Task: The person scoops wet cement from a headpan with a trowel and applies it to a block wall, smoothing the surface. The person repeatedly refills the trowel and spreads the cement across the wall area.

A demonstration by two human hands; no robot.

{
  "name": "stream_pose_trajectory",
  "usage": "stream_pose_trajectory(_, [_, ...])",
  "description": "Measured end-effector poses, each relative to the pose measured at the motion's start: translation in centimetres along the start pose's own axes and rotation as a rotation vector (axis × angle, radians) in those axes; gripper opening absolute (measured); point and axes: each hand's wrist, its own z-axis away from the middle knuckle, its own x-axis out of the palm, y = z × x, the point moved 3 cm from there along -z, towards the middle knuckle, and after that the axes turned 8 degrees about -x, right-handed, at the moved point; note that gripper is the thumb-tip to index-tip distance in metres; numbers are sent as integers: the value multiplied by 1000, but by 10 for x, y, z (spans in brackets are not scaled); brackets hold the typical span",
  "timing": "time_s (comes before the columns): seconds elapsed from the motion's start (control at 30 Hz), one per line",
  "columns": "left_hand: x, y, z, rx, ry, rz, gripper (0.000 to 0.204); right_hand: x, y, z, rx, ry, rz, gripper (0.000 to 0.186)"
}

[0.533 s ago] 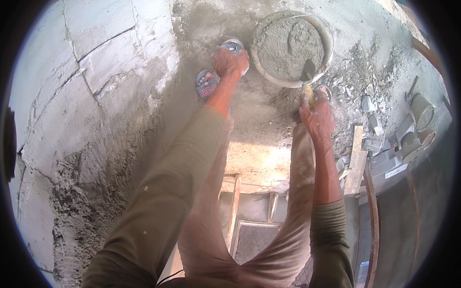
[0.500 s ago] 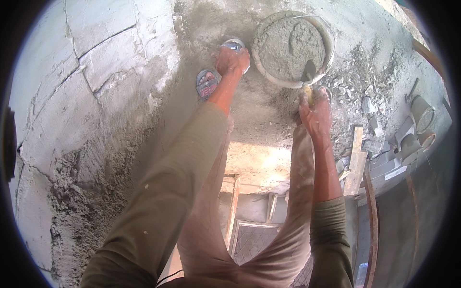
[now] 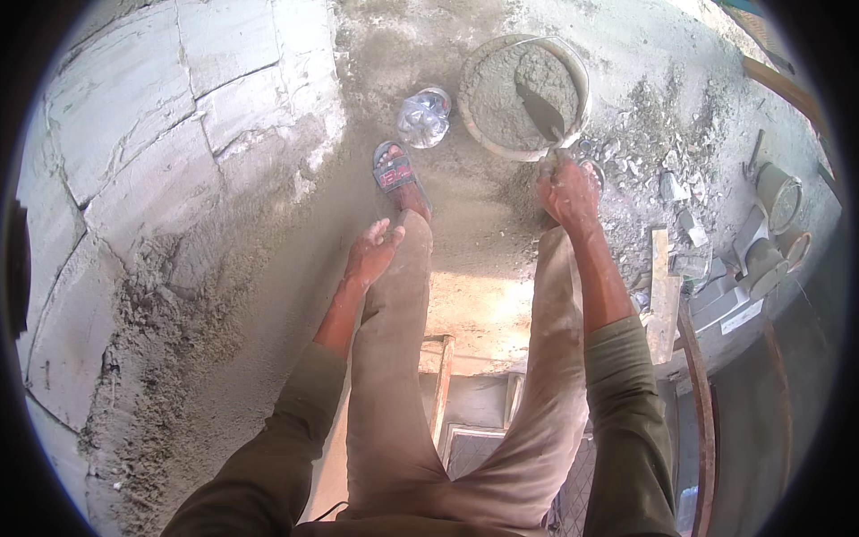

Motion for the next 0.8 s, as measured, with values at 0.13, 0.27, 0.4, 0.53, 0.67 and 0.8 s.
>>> stream_pose_trajectory(0.13, [-2,-77,141,-182,-83,-226,88,3,-10,22,118,273,-6,40])
stream_pose_trajectory(0.27, [30,-80,222,-82,122,-254,95,56,22,-44,76,293,-82,38])
stream_pose_trajectory(0.4, [41,-75,200,-270,168,-282,92,88,27,-66,262,83,-843,34])
stream_pose_trajectory(0.53, [45,-74,198,-334,152,-335,90,69,16,6,191,194,-1035,18])
stream_pose_trajectory(0.67, [49,-60,195,-332,190,-370,87,46,17,13,-31,331,-748,15])
stream_pose_trajectory(0.8, [48,-55,203,-349,235,-365,83,49,-41,27,-106,293,-891,12])
